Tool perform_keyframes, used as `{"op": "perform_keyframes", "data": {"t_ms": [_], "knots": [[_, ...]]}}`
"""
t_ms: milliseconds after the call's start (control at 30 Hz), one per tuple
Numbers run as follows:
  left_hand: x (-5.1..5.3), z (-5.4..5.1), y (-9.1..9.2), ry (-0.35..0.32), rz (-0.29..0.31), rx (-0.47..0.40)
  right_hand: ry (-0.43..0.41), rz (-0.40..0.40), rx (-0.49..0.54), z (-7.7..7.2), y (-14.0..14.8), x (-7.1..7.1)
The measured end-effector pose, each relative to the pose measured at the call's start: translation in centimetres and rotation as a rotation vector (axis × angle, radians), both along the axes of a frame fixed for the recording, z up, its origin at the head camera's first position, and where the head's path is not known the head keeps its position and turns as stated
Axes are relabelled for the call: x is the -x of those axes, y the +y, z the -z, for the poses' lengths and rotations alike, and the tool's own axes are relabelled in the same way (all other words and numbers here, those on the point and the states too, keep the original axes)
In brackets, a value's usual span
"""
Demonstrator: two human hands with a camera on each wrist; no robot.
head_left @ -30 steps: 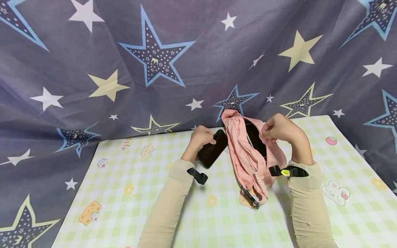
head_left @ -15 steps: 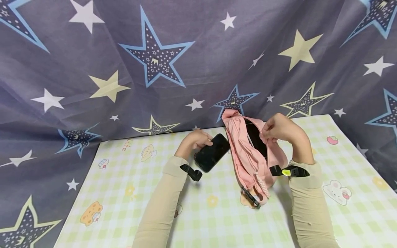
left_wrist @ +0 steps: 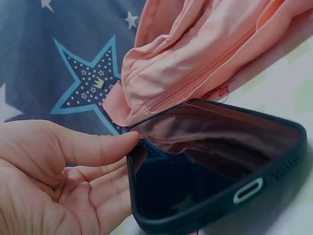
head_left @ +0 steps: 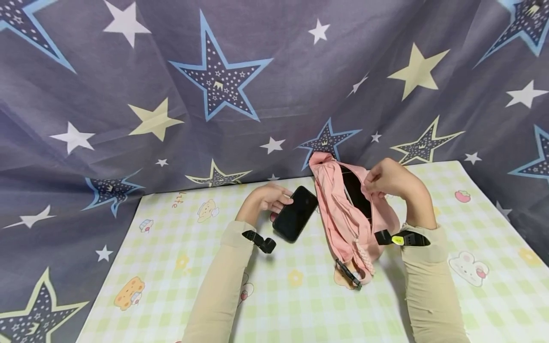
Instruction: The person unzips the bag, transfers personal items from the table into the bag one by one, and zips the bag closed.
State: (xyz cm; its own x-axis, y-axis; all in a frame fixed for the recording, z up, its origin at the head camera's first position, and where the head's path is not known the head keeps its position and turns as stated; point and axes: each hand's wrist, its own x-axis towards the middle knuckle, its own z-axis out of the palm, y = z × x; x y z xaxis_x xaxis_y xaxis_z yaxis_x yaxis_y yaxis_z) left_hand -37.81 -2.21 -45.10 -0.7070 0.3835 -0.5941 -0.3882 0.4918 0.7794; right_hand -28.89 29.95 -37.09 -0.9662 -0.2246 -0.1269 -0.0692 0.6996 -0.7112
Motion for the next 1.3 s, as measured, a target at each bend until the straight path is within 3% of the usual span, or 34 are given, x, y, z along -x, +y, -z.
{"op": "perform_keyframes", "data": {"t_ms": [200, 367, 600, 767, 967, 1300], "knots": [[0.0, -0.2, -0.3, -0.023, -0.063, -0.102, 0.000, -0.005, -0.002, 0.4, 0.2, 0.0], [-0.3, -1.4, -0.4, -0.047, -0.123, -0.269, 0.007, -0.010, -0.003, 0.4, 0.3, 0.1], [-0.7, -2.5, -0.5, -0.072, -0.157, -0.493, 0.008, -0.009, -0.008, 0.2, 0.2, 0.0], [-0.7, -2.6, -0.5, -0.072, -0.149, -0.598, 0.009, -0.007, -0.012, 0.2, 0.3, 0.1], [-0.7, -2.2, -0.7, -0.116, -0.093, -0.647, 0.001, -0.009, -0.008, 0.3, 0.3, 0.2], [-0.9, -1.9, -0.6, -0.182, -0.101, -0.756, 0.000, -0.012, -0.009, 0.1, 0.2, 0.2]]}}
